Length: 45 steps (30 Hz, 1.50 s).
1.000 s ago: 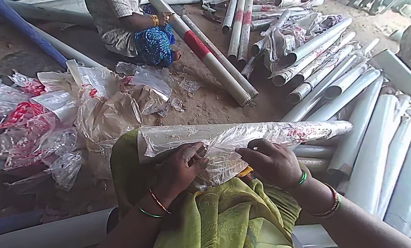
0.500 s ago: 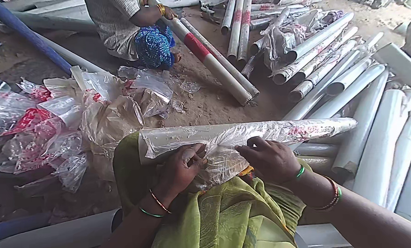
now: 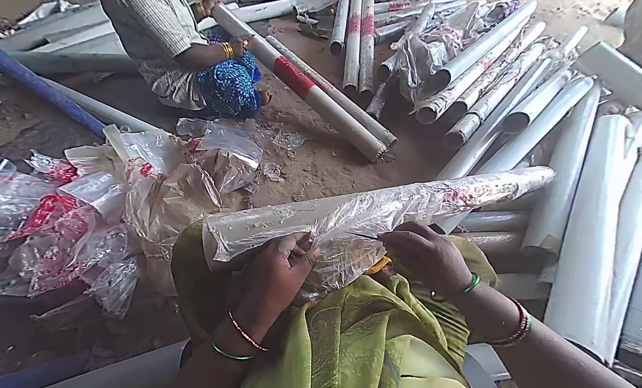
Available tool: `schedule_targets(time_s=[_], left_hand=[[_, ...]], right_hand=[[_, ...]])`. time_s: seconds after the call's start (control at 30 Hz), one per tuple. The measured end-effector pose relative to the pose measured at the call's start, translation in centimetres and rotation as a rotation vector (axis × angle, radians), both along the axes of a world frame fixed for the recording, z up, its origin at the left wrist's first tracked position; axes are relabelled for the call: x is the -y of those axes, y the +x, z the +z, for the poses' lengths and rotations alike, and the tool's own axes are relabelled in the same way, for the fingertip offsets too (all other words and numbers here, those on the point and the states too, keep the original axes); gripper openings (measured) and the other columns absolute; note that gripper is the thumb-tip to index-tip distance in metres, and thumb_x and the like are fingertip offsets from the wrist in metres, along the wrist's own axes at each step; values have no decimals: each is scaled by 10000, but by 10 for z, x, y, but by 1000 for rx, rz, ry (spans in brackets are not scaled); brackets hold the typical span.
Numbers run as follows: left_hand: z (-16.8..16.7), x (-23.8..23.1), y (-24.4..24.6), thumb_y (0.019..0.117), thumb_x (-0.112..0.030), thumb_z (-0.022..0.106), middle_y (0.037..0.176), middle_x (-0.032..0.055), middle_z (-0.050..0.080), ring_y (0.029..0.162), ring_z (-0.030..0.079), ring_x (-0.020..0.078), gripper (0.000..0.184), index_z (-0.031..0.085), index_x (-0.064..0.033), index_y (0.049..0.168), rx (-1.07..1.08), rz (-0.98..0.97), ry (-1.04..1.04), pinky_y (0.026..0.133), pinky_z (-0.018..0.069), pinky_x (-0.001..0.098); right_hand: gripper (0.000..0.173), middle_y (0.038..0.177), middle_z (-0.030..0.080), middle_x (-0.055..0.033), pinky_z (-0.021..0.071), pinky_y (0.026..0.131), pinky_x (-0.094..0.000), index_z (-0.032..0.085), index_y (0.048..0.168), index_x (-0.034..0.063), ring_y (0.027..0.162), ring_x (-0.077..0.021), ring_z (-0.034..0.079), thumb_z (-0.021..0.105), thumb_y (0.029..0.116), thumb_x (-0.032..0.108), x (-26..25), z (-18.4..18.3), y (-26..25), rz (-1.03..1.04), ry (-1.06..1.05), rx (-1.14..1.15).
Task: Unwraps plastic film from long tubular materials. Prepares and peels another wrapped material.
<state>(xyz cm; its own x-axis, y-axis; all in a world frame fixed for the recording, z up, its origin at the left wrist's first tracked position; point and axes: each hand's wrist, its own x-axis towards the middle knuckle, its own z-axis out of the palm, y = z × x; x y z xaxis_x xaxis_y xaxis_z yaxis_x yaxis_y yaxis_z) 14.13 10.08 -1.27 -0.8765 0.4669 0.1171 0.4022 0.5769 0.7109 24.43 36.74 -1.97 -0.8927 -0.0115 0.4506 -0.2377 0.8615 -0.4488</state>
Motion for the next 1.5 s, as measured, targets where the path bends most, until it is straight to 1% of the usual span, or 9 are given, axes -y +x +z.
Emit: schedule_targets(time_s=[0.17,0.27,0.4,0.7,0.87,1.07,1.3,1.37,1.5], left_hand=[[11,-8,-2,975,-331,654,825,62,676,690,590,126,417,692,21,1194,-12,8,-86,676,504,312],[8,-10,-1,960,-309,667,811,60,690,713,614,142,379,716,10,1160,-67,33,-95,709,516,340],[4,-15,-2,953,-284,681,763,41,681,655,597,98,298,743,-21,1079,-112,86,-81,655,501,280],[0,-22,-3,937,-229,687,671,23,631,570,526,64,221,754,-25,991,-211,138,-105,580,445,241],[-9,-17,-5,946,-232,658,673,3,621,568,489,7,251,748,-11,1023,-254,95,-21,572,415,166],[-12,-13,-4,945,-256,656,687,-8,616,588,488,2,293,742,-2,1064,-220,95,12,589,418,165],[-15,-11,-5,942,-269,666,670,-15,589,582,479,0,317,733,18,1059,-244,62,53,582,408,147],[-15,-10,-4,945,-267,661,663,0,595,572,497,26,325,733,23,1073,-238,63,40,575,426,172],[-17,-9,-4,945,-271,654,669,14,613,571,518,42,331,735,21,1077,-254,56,36,575,444,185]], right_hand=[[242,984,724,-109,571,637,-398,777,1078,116,808,-216,716,580,1012,240,4,-9,-3,43,-69,4],[231,987,722,-97,575,682,-369,774,1080,113,839,-187,710,593,1004,235,5,-13,-5,68,-127,-2],[216,987,721,-87,563,686,-346,777,1090,119,836,-162,699,607,995,211,7,-18,-8,96,-203,-7],[221,977,717,-84,563,692,-339,776,1095,120,836,-156,696,611,997,229,13,-27,-15,123,-275,-11],[273,1033,718,-73,573,773,-352,762,1127,110,916,-147,699,560,1035,269,16,-28,-17,126,-356,70],[294,997,709,-98,567,656,-394,733,1178,94,814,-204,695,590,1002,280,19,-25,-19,106,-200,27],[193,970,690,-113,565,628,-349,747,1053,91,786,-210,686,635,958,216,28,-12,-22,118,-54,-72],[180,952,692,-112,553,580,-346,758,1024,102,749,-215,685,640,944,213,31,-9,-24,123,-6,-82],[187,945,699,-113,550,575,-341,765,1020,110,745,-219,688,626,944,210,35,-4,-28,137,31,-62]])
